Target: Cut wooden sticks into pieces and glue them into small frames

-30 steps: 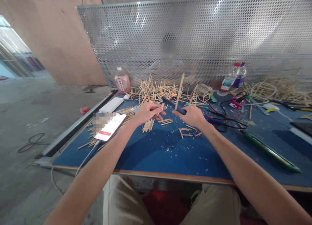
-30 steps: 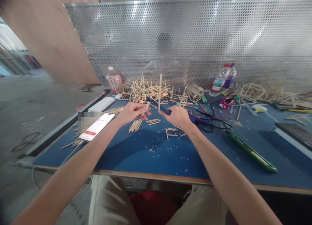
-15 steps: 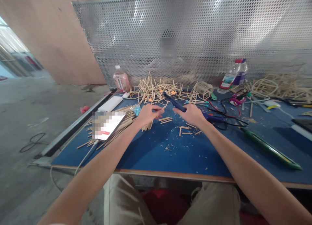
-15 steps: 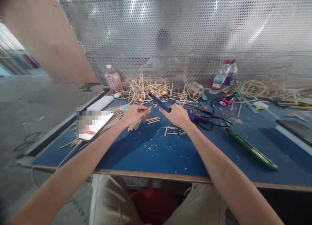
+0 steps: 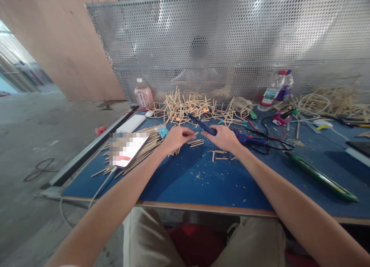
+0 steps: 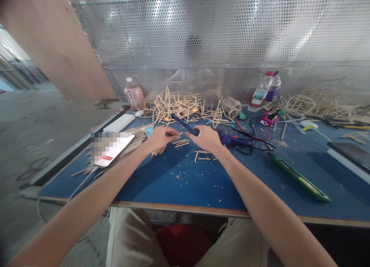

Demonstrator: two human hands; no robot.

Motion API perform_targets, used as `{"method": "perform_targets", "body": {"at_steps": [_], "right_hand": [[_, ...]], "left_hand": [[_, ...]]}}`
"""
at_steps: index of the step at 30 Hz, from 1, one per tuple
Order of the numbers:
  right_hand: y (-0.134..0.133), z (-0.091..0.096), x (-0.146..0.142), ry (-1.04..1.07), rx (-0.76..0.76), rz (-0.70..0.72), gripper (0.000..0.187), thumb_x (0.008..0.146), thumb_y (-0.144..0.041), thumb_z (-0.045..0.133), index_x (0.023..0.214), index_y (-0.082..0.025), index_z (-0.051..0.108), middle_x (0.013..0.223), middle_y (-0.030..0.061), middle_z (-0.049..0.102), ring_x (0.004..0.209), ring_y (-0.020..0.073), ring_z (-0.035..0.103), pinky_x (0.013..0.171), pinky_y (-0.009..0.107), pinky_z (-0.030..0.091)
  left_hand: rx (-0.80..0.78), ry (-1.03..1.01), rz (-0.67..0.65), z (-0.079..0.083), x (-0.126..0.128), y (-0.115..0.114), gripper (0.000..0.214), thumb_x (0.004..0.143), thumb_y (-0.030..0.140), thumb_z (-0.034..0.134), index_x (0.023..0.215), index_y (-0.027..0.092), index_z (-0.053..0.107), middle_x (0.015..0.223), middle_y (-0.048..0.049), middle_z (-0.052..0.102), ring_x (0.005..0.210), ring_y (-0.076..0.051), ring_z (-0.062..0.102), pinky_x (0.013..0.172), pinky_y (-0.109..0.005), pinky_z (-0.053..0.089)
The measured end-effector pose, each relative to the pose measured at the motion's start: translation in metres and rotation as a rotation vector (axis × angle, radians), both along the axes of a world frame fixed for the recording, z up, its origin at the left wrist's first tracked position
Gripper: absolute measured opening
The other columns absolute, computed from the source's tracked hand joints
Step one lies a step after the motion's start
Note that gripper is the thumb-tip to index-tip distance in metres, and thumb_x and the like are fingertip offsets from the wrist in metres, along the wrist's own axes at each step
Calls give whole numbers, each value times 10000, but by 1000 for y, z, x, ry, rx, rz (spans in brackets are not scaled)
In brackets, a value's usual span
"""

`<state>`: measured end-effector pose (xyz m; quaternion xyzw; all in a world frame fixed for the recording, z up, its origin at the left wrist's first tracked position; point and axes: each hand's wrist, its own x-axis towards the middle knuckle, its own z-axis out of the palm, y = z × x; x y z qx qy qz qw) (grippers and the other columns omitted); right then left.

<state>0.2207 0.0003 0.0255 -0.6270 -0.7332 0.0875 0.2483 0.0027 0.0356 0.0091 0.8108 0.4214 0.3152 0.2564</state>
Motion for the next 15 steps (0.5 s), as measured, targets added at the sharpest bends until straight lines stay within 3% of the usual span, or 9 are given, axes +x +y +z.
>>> {"method": "perform_targets", "body": {"at_steps": [9, 15], "right_hand": [[3, -6, 0, 24, 53, 76, 391, 823, -601, 565, 917, -249, 708, 827, 45, 696, 720, 210, 592, 615, 331, 381], [3, -12, -4, 210, 74, 215, 256, 850, -453, 577, 912, -235, 696, 780, 17, 680, 686, 179, 569, 596, 296, 368]], "left_hand": [[-36, -25, -36, 0, 4, -6, 322, 766, 494, 708, 883, 198, 760, 857, -69, 768, 810, -215, 697, 757, -327, 503], [-76, -69, 24, 2, 6, -7, 499, 731, 486, 750, 1113, 198, 607, 808, -22, 761, 696, -169, 651, 674, -293, 445]]}}
